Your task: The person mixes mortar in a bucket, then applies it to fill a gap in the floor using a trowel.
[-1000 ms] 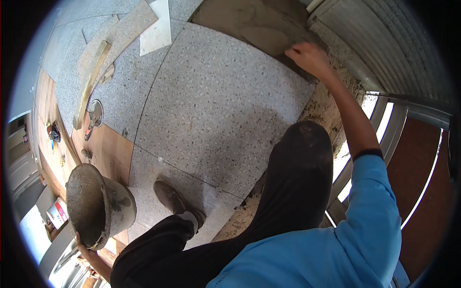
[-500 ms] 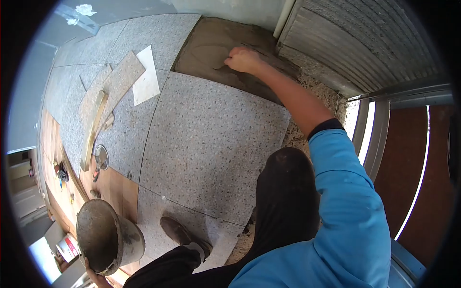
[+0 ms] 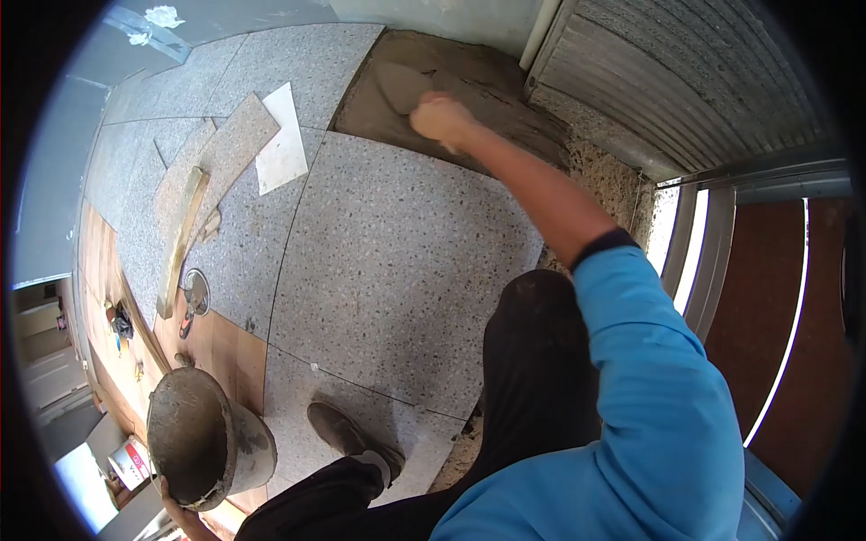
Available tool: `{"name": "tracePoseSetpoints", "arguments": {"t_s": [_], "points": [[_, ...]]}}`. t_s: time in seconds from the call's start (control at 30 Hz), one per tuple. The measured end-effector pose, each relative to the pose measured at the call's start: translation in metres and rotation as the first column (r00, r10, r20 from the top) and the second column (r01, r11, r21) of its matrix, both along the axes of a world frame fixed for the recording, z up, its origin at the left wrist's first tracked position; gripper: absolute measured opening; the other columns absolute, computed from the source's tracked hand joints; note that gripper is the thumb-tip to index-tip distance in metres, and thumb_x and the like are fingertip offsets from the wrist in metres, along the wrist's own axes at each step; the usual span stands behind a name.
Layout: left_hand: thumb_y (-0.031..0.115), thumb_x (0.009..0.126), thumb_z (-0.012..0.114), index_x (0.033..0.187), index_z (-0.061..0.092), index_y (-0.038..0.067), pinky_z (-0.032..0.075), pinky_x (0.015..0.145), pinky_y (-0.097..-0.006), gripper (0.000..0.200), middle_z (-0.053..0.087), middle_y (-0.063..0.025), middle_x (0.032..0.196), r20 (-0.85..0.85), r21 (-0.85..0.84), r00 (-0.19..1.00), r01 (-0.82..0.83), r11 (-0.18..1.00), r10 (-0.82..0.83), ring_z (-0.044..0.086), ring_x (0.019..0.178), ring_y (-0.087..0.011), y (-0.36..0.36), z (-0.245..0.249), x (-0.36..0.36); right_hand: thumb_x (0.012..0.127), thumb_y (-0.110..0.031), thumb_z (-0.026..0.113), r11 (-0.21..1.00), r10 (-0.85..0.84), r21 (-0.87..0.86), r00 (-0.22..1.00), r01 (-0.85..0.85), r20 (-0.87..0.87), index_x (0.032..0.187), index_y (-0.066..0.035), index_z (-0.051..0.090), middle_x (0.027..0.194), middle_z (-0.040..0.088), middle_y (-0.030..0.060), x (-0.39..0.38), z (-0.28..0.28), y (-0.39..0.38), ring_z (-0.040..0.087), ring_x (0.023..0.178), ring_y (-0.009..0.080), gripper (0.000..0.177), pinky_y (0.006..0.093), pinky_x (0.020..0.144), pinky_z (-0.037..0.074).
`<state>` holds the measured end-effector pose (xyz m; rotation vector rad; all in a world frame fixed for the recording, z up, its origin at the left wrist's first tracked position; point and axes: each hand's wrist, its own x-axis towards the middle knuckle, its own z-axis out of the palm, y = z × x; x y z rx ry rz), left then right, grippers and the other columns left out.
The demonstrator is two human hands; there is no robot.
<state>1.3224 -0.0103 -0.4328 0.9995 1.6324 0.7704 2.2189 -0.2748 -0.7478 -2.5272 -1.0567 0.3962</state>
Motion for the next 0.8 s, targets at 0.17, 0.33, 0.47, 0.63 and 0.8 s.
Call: {"name": "tracePoseSetpoints", "arguments": {"t_s": [0.17,0.33,0.47,0.63,0.8], "points": [[0.032,0.093,0.068,0.137,0.05,-0.008,0.053,0.102,-0.0443,0.061,0.06,-0.0228,0.134,0.006,-0.023,1.0,-0.011,1.0,0.011,0.064,0.115,-0.0347,0.001,-0.001,-0.002,0.089,-0.021,0.053,0.985,-0.134,-0.115,0.99,0.129,-0.033,0.109,0.006,0.07,0.11,0.069,0.0273,0.015,0.001,-0.001,0.069,0.101,0.0414,0.038,0.0467,0.088,0.056],[0.031,0.093,0.068,0.137,0.05,-0.008,0.054,0.102,-0.0444,0.062,0.06,-0.023,0.133,0.02,-0.049,1.0,-0.02,0.999,0.021,0.065,0.115,-0.0346,0.003,-0.002,0.002,0.09,-0.016,0.048,0.981,-0.077,-0.172,0.993,0.092,0.093,0.108,0.0,0.073,0.112,0.069,0.0276,0.023,0.007,-0.072,0.068,0.105,0.0432,0.035,0.0477,0.092,0.054],[0.031,0.093,0.069,0.137,0.05,-0.008,0.054,0.102,-0.0444,0.062,0.061,-0.0231,0.133,0.042,-0.073,0.998,-0.034,0.997,0.037,0.065,0.114,-0.0345,-0.003,0.002,0.008,0.091,-0.016,0.048,0.991,-0.106,-0.059,0.975,0.12,0.194,0.099,0.001,0.075,0.106,0.071,0.0267,-0.004,0.03,-0.074,0.07,0.099,0.0417,0.032,0.0481,0.087,0.056],[0.032,0.093,0.069,0.137,0.05,-0.008,0.054,0.102,-0.044,0.062,0.061,-0.0228,0.133,0.03,-0.074,0.999,0.024,0.997,-0.022,0.065,0.114,-0.0344,0.003,0.002,0.016,0.089,-0.015,0.053,0.989,0.036,-0.145,0.955,0.007,0.296,0.088,0.001,0.073,0.093,0.072,0.0265,0.017,-0.017,-0.087,0.073,0.087,0.0403,0.026,0.0497,0.076,0.059],[0.032,0.093,0.069,0.136,0.05,-0.008,0.053,0.102,-0.0436,0.063,0.061,-0.0225,0.133,0.024,-0.088,0.997,0.07,0.994,-0.068,0.065,0.114,-0.0343,0.002,0.003,0.017,0.086,-0.013,0.056,0.99,-0.143,0.068,0.935,0.127,0.325,0.082,0.001,0.07,0.087,0.071,0.0258,-0.001,-0.017,-0.117,0.072,0.073,0.0407,0.02,0.0504,0.065,0.059]]}}
